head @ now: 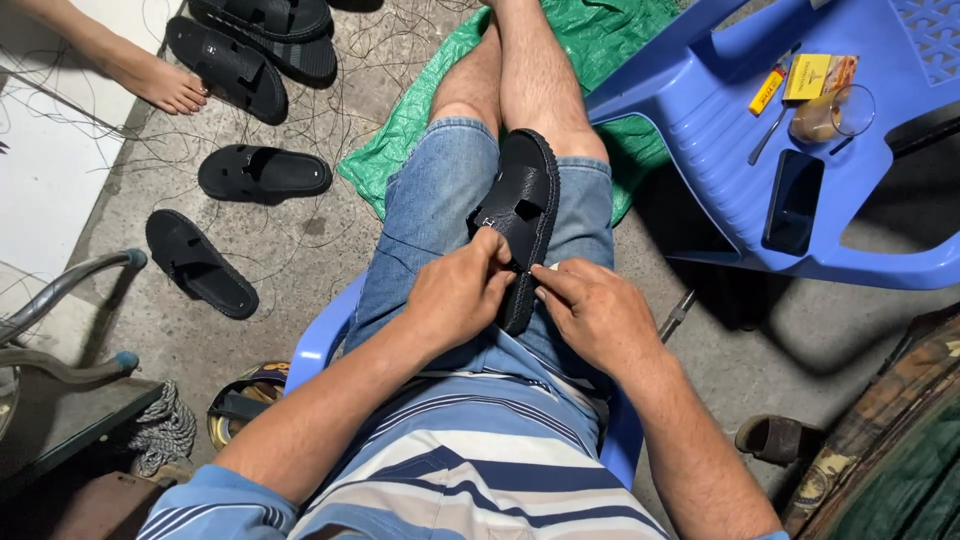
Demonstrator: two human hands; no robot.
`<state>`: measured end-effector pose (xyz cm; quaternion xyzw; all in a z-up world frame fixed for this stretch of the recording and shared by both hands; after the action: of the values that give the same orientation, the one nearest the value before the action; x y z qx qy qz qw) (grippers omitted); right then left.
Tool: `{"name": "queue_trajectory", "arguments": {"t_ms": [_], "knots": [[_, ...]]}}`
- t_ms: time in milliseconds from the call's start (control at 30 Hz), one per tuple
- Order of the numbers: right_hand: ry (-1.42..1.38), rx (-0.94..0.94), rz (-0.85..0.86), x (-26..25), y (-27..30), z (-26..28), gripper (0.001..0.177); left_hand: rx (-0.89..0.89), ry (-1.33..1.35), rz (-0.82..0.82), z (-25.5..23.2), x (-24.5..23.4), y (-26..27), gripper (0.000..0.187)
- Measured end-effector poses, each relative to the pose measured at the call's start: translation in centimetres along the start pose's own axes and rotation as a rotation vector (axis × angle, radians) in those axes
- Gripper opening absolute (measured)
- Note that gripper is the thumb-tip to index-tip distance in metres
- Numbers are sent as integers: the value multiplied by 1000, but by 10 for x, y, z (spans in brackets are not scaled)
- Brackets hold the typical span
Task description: Repairing a black sandal by stitching the strap using a small hand tool and thread.
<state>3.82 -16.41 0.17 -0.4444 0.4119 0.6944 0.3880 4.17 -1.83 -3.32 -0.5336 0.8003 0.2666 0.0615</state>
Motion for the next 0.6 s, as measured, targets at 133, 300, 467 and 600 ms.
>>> {"name": "queue_trajectory", "arguments": {"t_ms": [133, 300, 467, 600], "knots": [[-16, -10, -19, -1, 1, 3, 22, 34, -1, 63, -13, -1, -2, 23], [-38, -18, -51, 0, 1, 4, 21, -33, 50, 36, -15, -9, 4, 24], [-72, 8, -64, 3, 3, 0, 22, -95, 81, -25, -5, -14, 8, 21], [-82, 25, -61, 3, 2, 1, 22, -51, 87, -39, -10, -11, 6, 20]]}}
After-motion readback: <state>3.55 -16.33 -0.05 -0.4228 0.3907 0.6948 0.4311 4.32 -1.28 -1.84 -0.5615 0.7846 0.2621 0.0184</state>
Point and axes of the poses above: each hand's wrist, its own y-axis away from the middle knuckle, its own x-axis out of the palm, z = x × y, the point moved 6 cm from there along -y, towards the middle knuckle, and after that the axes turned 12 degrees about y, right-handed, at the moved point
